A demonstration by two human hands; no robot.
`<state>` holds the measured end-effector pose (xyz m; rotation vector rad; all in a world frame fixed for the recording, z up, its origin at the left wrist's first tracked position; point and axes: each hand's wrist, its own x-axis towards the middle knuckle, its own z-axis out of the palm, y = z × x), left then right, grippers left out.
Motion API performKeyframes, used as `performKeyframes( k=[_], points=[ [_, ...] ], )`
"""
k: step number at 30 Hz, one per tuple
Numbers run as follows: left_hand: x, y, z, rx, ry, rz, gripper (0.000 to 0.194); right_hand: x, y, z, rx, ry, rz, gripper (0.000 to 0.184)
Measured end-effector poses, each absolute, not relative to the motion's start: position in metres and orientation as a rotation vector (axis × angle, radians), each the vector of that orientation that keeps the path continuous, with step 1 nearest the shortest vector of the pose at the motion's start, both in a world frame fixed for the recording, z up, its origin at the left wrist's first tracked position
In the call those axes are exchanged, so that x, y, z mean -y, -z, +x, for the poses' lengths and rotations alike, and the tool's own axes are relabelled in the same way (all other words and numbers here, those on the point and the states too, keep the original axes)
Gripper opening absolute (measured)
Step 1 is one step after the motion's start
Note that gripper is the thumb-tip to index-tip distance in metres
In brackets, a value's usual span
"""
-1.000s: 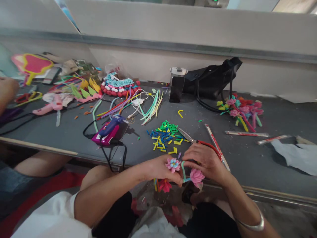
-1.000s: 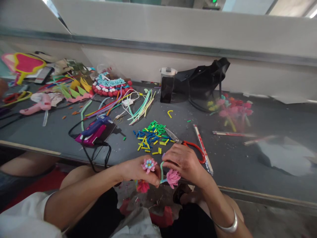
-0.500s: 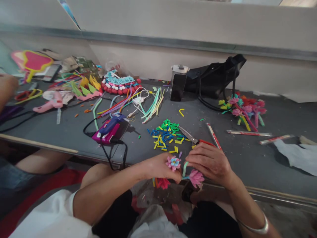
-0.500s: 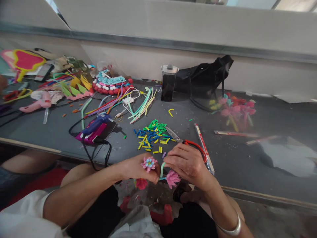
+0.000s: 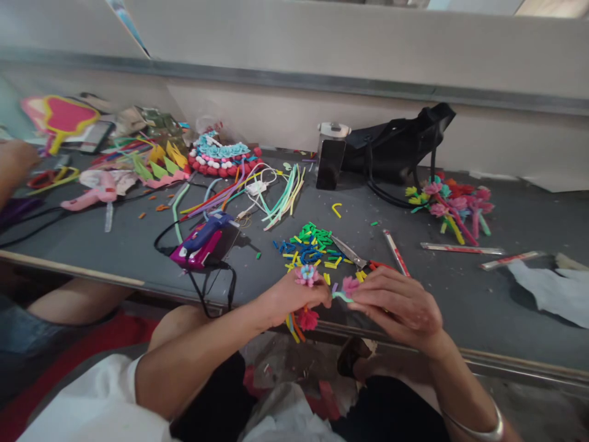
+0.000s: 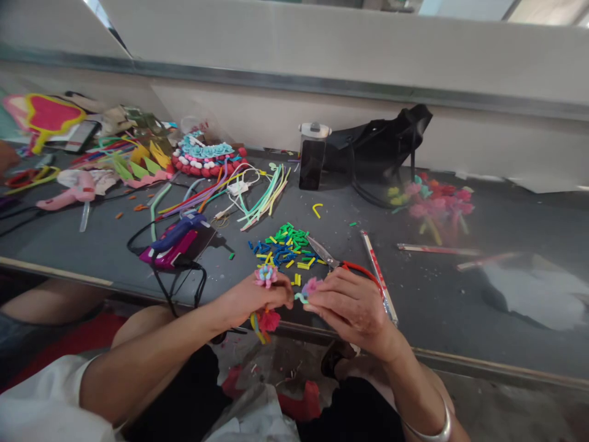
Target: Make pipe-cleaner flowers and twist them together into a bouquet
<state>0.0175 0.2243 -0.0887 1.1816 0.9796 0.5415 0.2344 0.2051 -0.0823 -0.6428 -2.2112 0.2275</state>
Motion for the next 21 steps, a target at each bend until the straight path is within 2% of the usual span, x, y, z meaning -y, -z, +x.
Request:
performKeyframes(
  k=[14,21],
  points=[
    [-0.234,0.098,0.01,-0.687,-0.662,0.771,0.016,-0.208,0.092,0.227,2.187,-0.452,-0.828,0.006],
    [-0.225,0.095,0.011,-0.547,-0.453,0.869,0.015,-0.21,0.093,0.223,2.114,-0.594,-0.804,0.011]
  ],
)
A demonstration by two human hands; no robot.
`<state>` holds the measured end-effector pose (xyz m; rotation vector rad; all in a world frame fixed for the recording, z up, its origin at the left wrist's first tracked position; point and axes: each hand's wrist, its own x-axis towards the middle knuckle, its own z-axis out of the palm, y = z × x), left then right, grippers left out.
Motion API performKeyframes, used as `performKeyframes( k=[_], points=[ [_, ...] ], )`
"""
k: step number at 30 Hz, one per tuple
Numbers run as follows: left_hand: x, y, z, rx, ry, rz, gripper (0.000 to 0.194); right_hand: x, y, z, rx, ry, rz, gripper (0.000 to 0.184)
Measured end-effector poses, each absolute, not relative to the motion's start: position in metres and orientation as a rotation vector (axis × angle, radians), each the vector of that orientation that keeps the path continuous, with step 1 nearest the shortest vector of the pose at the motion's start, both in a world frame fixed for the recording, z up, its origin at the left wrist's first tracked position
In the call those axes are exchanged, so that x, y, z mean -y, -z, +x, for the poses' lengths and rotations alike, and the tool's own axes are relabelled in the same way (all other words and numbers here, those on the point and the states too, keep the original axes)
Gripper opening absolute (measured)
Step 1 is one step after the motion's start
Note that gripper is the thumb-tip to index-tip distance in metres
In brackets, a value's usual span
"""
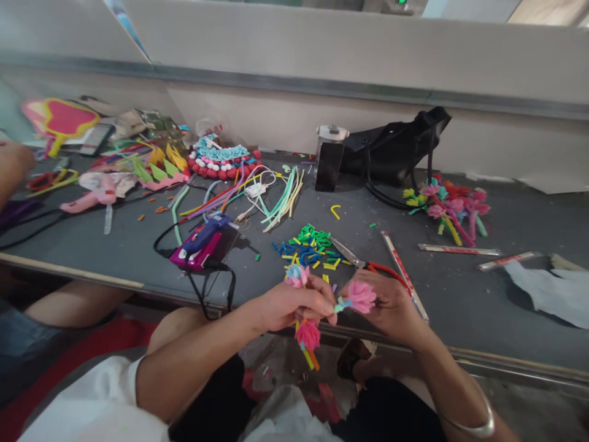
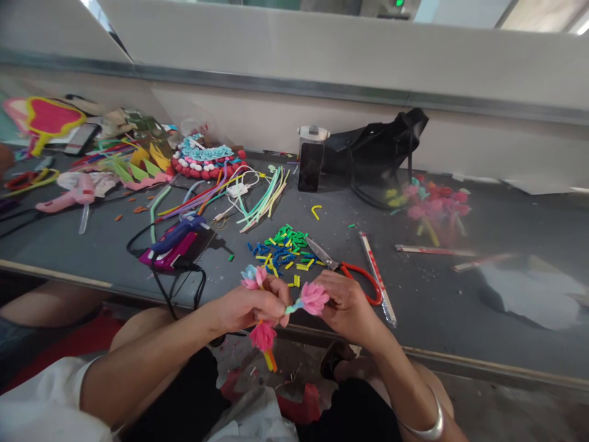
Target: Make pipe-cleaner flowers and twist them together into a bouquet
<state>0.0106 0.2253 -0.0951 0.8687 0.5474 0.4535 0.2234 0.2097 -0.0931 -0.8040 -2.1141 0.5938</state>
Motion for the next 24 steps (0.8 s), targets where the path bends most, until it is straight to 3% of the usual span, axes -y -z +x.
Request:
performKeyframes(
  k=[11,24],
  points=[
    [-0.222,0.085,0.01,-0.538,-0.022,1.217,0.009,-0.213,0.097,0.226,2.242,-0.714,-0.668,0.006],
    [-0.22,0.091,0.017,-0.858,-0.264,1.225,0.009,-0.208,0.087,0.232,2.141,-0.485,-0.721,0.008]
  ],
)
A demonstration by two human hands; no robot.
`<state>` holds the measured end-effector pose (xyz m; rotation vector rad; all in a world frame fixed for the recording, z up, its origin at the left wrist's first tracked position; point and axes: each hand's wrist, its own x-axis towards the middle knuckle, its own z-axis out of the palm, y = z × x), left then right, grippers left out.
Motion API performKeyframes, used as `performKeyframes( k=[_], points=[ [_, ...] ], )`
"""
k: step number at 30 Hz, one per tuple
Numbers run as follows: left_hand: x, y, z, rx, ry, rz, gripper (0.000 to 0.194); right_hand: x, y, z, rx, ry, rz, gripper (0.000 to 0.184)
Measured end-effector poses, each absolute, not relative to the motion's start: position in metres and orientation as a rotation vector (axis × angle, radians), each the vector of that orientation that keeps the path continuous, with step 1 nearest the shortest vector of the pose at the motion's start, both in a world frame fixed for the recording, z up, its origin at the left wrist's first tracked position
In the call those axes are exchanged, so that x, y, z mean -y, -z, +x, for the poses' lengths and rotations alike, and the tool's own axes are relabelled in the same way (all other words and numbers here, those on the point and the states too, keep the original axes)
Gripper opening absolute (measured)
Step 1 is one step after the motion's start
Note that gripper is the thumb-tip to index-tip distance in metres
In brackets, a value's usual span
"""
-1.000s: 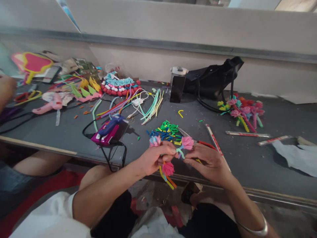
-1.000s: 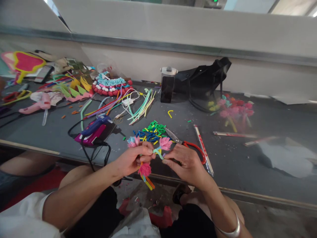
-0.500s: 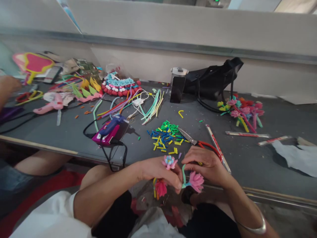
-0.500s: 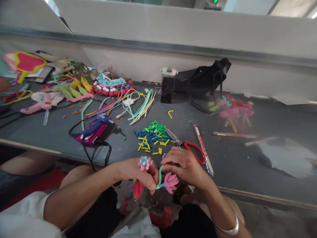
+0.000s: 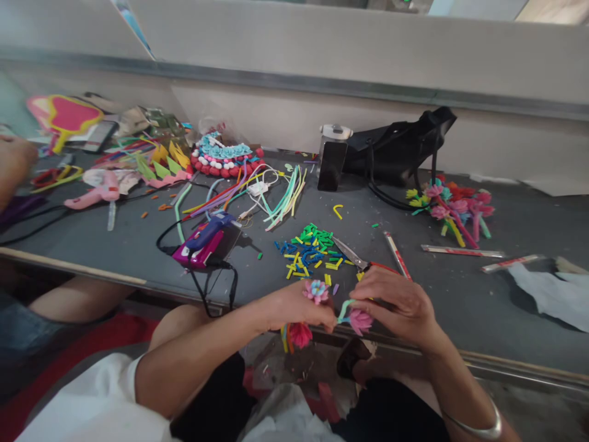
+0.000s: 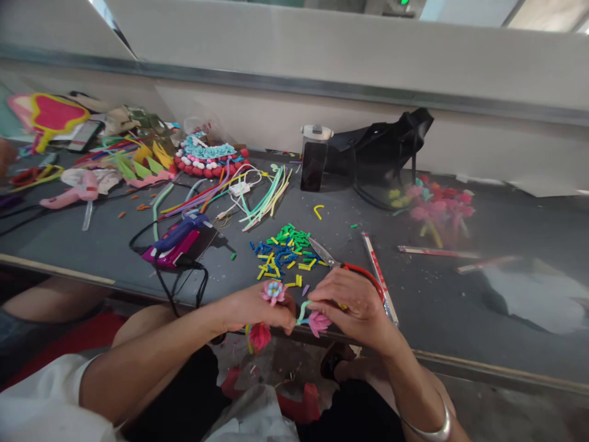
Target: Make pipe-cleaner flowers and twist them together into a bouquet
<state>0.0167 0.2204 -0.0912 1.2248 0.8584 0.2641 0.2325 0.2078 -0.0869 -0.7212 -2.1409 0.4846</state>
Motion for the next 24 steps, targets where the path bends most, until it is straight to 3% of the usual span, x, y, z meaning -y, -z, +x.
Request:
performKeyframes(
  k=[24],
  points=[
    [-0.224,0.09,0.012,-0.957,-0.452,1.207,0.009,-0.205,0.083,0.23,2.183,-0.289,-0.707,0.009]
  ],
)
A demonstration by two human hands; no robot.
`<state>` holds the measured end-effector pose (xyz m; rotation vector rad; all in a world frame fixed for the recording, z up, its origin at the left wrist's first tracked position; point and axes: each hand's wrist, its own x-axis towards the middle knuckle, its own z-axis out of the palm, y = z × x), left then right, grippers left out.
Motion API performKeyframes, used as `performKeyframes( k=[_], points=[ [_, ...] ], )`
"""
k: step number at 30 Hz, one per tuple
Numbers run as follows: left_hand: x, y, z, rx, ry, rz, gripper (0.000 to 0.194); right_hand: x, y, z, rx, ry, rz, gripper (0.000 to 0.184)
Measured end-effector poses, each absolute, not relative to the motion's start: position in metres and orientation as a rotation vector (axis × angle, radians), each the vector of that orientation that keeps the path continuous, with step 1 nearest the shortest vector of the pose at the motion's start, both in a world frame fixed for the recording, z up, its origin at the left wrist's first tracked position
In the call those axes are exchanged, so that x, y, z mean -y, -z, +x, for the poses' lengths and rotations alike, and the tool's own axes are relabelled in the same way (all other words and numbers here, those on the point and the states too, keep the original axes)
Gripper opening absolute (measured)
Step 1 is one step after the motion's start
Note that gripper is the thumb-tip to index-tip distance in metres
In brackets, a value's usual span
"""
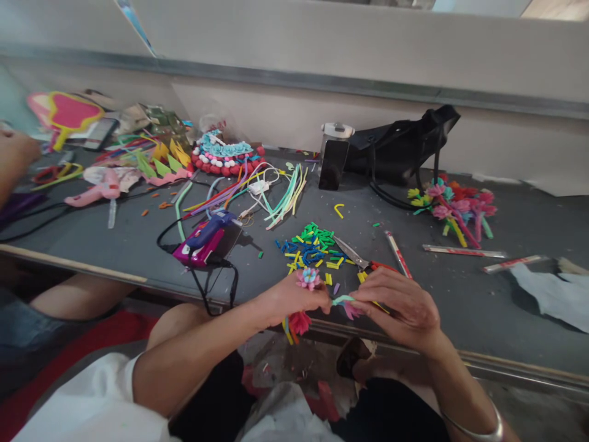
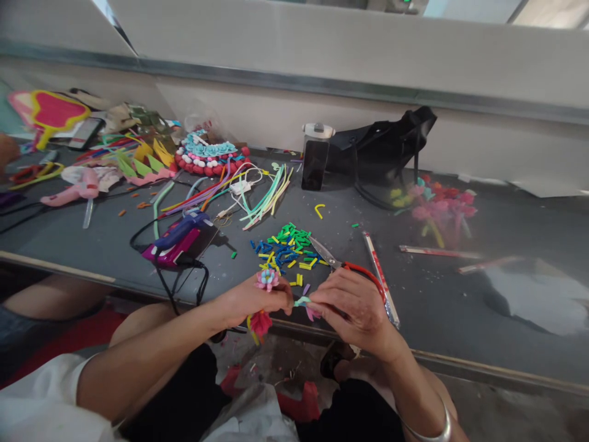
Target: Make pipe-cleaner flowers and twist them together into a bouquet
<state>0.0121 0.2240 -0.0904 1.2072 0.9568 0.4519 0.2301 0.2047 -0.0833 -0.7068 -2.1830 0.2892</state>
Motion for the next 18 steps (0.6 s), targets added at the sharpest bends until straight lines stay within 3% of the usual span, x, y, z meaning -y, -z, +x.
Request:
performKeyframes(
  k=[18],
  points=[
    [-0.2273,0.0942,0.0155,-0.845,-0.793,0.813,0.013,-0.2027,0.0806,0.2293,2.105,-0.033,-0.778,0.017]
  ],
)
